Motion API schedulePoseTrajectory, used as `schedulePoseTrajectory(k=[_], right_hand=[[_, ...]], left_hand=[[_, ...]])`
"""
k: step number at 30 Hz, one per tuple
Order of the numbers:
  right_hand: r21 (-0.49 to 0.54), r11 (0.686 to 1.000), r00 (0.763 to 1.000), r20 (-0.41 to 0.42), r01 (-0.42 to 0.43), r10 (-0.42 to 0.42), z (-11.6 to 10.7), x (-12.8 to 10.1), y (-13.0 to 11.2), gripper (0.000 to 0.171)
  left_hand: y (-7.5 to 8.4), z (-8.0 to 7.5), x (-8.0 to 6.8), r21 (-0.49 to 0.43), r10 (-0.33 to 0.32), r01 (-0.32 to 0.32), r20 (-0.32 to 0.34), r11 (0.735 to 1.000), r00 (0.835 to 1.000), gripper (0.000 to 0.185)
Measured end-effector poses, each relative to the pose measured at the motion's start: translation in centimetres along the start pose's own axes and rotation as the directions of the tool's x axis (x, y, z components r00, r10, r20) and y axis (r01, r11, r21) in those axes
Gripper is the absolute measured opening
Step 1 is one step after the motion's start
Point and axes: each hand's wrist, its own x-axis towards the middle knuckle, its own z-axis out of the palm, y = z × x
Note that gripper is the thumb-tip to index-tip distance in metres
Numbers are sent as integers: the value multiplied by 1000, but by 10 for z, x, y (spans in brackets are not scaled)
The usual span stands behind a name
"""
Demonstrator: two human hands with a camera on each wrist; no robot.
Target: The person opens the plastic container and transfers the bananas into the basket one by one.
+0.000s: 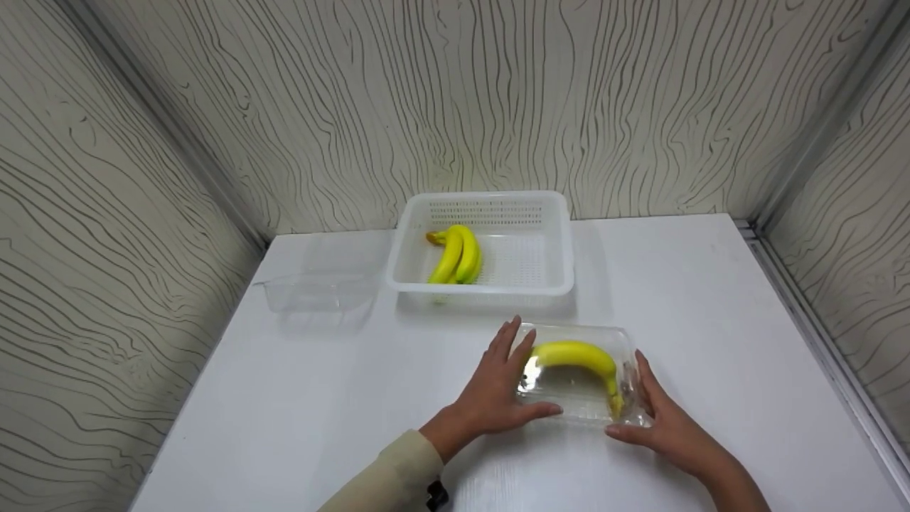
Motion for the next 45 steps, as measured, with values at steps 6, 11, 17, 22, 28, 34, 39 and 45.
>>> schedulePoseTrajectory(k=[6,11,17,22,28,34,39,45], right_hand=[[-31,999,999,12,-40,40,2,0,2,129],[-66,996,998,6,-54,55,3,1,2,122],[-57,996,997,-8,-72,71,3,2,3,117],[-55,996,997,-26,-67,66,4,3,6,119],[-80,995,998,-24,-64,62,5,1,6,118],[-34,998,999,7,-48,48,4,-1,4,114],[-17,998,998,21,-61,61,5,0,4,113],[-2,998,998,25,-60,60,5,2,4,112]], left_hand=[[0,-2,1,18,19,-18,-14,1000,1000,115],[0,-1,0,-14,12,-12,-26,1000,1000,114],[1,0,0,-38,-6,5,-24,999,1000,113],[1,2,0,-34,-8,8,-22,999,1000,114],[2,4,1,-28,-13,12,-26,1000,1000,113],[3,1,0,-27,-5,3,-45,1000,999,111],[3,1,-1,-21,-10,9,-49,1000,999,111],[3,1,-1,-5,-2,2,-58,1000,998,109]])
